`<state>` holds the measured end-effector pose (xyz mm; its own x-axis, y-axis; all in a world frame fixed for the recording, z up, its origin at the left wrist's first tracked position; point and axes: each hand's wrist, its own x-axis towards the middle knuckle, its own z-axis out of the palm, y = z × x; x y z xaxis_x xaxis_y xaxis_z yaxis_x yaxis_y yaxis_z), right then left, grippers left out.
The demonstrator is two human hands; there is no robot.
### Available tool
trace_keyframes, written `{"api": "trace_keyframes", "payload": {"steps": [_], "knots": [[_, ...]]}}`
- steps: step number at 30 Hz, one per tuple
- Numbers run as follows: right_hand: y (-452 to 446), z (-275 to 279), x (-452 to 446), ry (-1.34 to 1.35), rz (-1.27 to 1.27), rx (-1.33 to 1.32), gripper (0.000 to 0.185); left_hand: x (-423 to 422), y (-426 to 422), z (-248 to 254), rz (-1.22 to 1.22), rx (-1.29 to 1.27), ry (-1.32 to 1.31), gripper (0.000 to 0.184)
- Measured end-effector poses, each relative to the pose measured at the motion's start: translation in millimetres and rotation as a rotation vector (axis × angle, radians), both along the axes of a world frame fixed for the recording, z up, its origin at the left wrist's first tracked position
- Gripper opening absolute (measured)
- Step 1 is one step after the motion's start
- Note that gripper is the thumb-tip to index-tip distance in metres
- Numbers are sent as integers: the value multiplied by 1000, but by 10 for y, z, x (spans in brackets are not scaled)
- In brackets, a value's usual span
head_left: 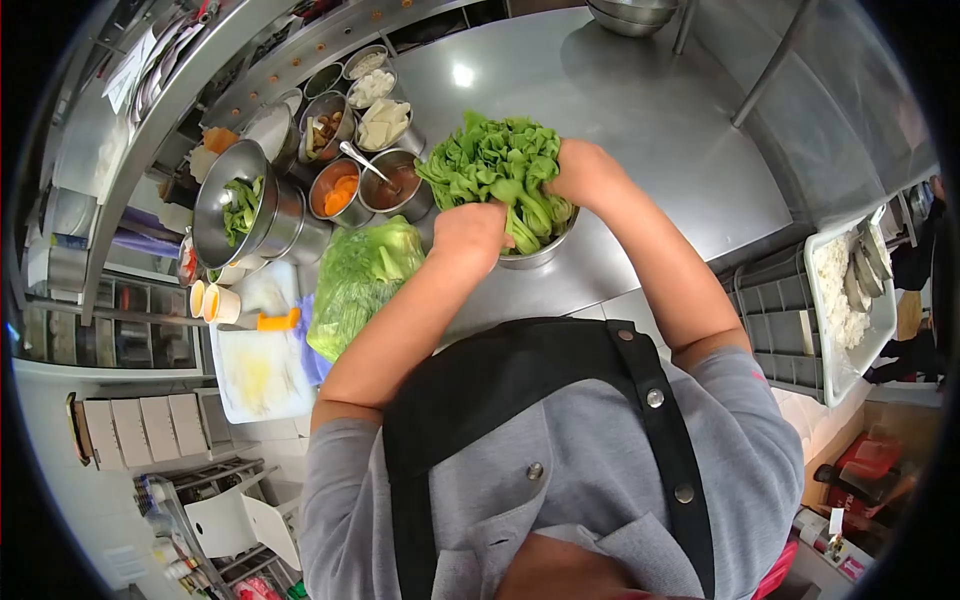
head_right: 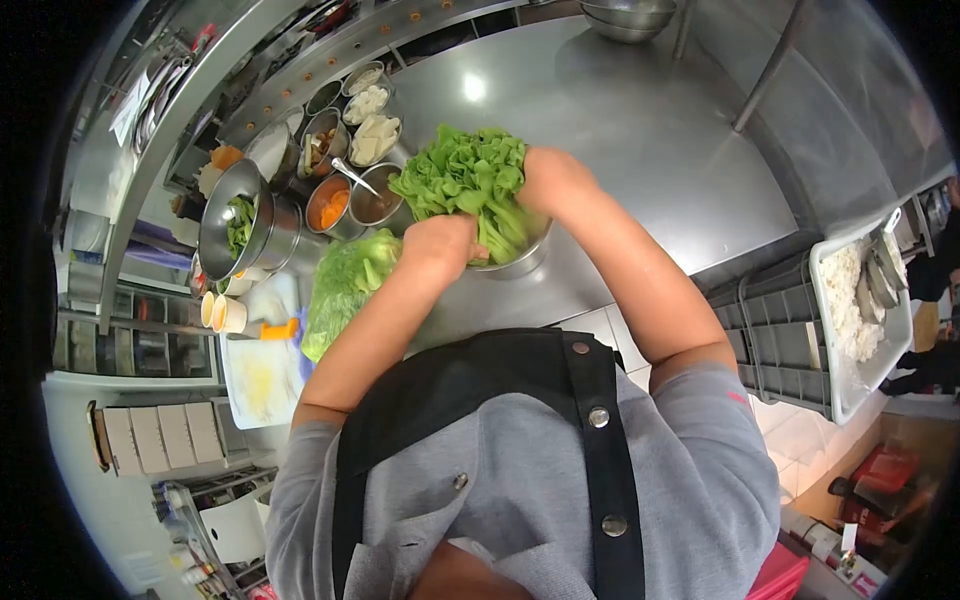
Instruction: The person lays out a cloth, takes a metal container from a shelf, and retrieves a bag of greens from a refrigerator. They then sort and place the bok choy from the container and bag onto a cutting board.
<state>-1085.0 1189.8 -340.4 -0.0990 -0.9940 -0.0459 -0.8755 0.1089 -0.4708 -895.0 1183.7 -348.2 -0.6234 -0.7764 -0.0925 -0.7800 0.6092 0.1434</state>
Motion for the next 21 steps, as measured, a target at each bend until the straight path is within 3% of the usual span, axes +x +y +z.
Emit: {"api": "trace_keyframes", "payload": {"steps": [4, 10, 12, 17, 19, 20, 21], "knots": [[-67, 77, 64, 43, -41, 134, 25, -115, -17, 71, 12, 120, -237, 34], [-62, -251, 2, -11, -106, -141, 38, -89, -114, -152, 115, 61, -112, 30], [-51, -357, -138, -403, 74, -256, 48, 9, -111, -110, 118, 116, -3, 30], [342, -237, -284, -656, -113, -276, 53, 184, 19, 214, 112, 231, 202, 28], [433, -269, -267, -761, -118, -274, 54, 214, 66, 468, 90, 304, 14, 30], [488, -278, -213, -717, -145, -328, 46, 247, 54, 470, 95, 305, 18, 30], [514, -277, -159, -675, -171, -381, 37, 276, 29, 473, -56, 409, 131, 30]]}}
